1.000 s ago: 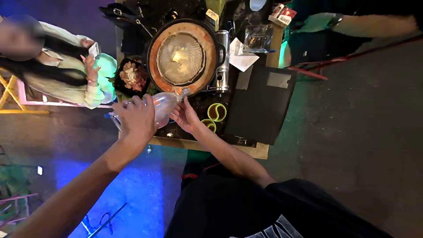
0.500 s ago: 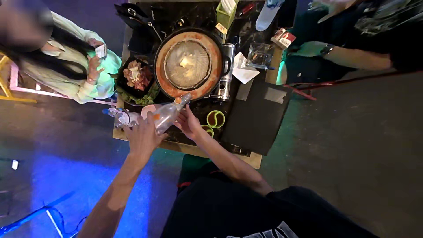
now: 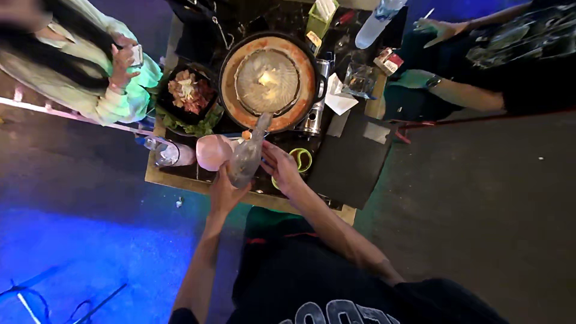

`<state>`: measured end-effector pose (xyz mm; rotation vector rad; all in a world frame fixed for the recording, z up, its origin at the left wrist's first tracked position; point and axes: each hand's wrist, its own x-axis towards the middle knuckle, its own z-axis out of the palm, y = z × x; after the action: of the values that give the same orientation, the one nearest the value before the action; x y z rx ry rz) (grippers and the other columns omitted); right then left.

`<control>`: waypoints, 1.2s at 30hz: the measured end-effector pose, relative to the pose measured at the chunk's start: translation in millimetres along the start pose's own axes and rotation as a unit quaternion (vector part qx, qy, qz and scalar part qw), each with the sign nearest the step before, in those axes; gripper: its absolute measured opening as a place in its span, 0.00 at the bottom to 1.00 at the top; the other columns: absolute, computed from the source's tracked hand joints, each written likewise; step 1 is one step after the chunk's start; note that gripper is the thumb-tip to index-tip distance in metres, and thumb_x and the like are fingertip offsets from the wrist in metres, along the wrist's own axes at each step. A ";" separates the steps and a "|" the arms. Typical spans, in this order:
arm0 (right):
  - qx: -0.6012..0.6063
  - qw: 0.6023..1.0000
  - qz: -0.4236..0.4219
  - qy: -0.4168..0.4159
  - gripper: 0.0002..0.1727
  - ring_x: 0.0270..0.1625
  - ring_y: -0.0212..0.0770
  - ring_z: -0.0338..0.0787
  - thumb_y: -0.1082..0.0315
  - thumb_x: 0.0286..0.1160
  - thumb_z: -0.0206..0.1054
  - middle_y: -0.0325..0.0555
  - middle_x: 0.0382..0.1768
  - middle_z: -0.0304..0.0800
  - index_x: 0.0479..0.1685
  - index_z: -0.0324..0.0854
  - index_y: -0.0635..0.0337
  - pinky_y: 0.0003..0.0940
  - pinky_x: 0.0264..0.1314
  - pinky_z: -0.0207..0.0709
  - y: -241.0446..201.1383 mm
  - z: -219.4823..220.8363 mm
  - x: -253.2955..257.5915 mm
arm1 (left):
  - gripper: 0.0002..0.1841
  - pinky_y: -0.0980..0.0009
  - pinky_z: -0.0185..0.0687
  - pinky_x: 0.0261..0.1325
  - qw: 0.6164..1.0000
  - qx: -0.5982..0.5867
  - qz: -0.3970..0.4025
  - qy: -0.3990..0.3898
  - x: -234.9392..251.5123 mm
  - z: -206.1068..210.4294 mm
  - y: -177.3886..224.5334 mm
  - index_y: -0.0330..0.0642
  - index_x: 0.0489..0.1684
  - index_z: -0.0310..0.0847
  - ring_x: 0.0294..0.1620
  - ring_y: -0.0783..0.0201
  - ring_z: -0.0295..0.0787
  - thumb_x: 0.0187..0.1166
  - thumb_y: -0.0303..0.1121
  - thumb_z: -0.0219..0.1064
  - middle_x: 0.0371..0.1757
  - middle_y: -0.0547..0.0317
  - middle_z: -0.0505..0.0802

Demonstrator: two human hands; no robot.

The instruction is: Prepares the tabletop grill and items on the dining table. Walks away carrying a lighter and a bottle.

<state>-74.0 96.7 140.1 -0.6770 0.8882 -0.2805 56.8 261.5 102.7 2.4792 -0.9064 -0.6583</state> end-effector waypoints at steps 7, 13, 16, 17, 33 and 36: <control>-0.177 0.962 -0.199 0.060 0.22 0.64 0.52 0.91 0.61 0.93 0.50 0.51 0.68 0.88 0.75 0.78 0.60 0.52 0.64 0.89 38.3 -45.8 -53.4 | 0.61 0.58 0.83 0.75 0.937 -0.332 0.091 0.064 -1.3 51.1 -36.5 0.36 0.85 0.55 0.71 0.61 0.84 0.46 0.42 0.93 0.71 0.47 0.84; -0.553 0.818 0.133 0.085 0.33 0.74 0.56 0.84 0.46 0.87 0.59 0.60 0.73 0.83 0.83 0.71 0.59 0.58 0.78 0.74 93.4 -128.2 -204.6 | 0.60 0.57 0.81 0.78 0.930 -0.349 0.081 0.088 -11.1 64.1 -74.6 0.29 0.85 0.55 0.73 0.58 0.83 0.51 0.46 0.92 0.73 0.42 0.83; -0.541 0.782 0.301 0.066 0.33 0.61 0.65 0.90 0.48 0.89 0.59 0.67 0.61 0.88 0.86 0.65 0.60 0.64 0.68 0.78 108.6 -120.6 -258.3 | 0.62 0.58 0.81 0.77 0.938 -0.332 0.049 0.092 -12.9 65.5 -93.2 0.29 0.85 0.53 0.72 0.59 0.84 0.50 0.49 0.92 0.73 0.43 0.83; -0.550 0.773 0.311 0.058 0.30 0.59 0.66 0.91 0.52 0.90 0.58 0.67 0.58 0.90 0.83 0.69 0.60 0.65 0.67 0.78 113.7 -115.3 -268.2 | 0.61 0.58 0.81 0.77 0.941 -0.323 0.048 0.095 -13.0 65.3 -99.5 0.29 0.85 0.54 0.72 0.59 0.84 0.51 0.48 0.91 0.73 0.43 0.84; -0.452 0.849 -0.008 0.273 0.17 0.41 0.31 0.95 0.56 0.82 0.64 0.38 0.42 0.98 0.52 0.92 0.57 0.31 0.47 0.91 66.0 -92.1 -397.6 | 0.58 0.56 0.78 0.78 0.946 -0.271 0.112 0.141 2.1 65.7 -128.5 0.26 0.80 0.61 0.74 0.53 0.81 0.47 0.45 0.93 0.73 0.38 0.82; -0.443 0.821 -0.136 0.335 0.20 0.41 0.21 0.93 0.47 0.84 0.63 0.29 0.41 0.97 0.45 0.92 0.54 0.22 0.48 0.88 46.9 -92.9 -407.8 | 0.59 0.57 0.76 0.80 0.945 -0.274 0.106 0.142 2.2 72.1 -122.1 0.22 0.79 0.60 0.75 0.51 0.80 0.47 0.45 0.93 0.73 0.33 0.81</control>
<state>-399.0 293.2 321.3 -1.6453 1.6301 -0.3679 76.9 329.8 -20.0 1.8854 -0.7392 -0.3944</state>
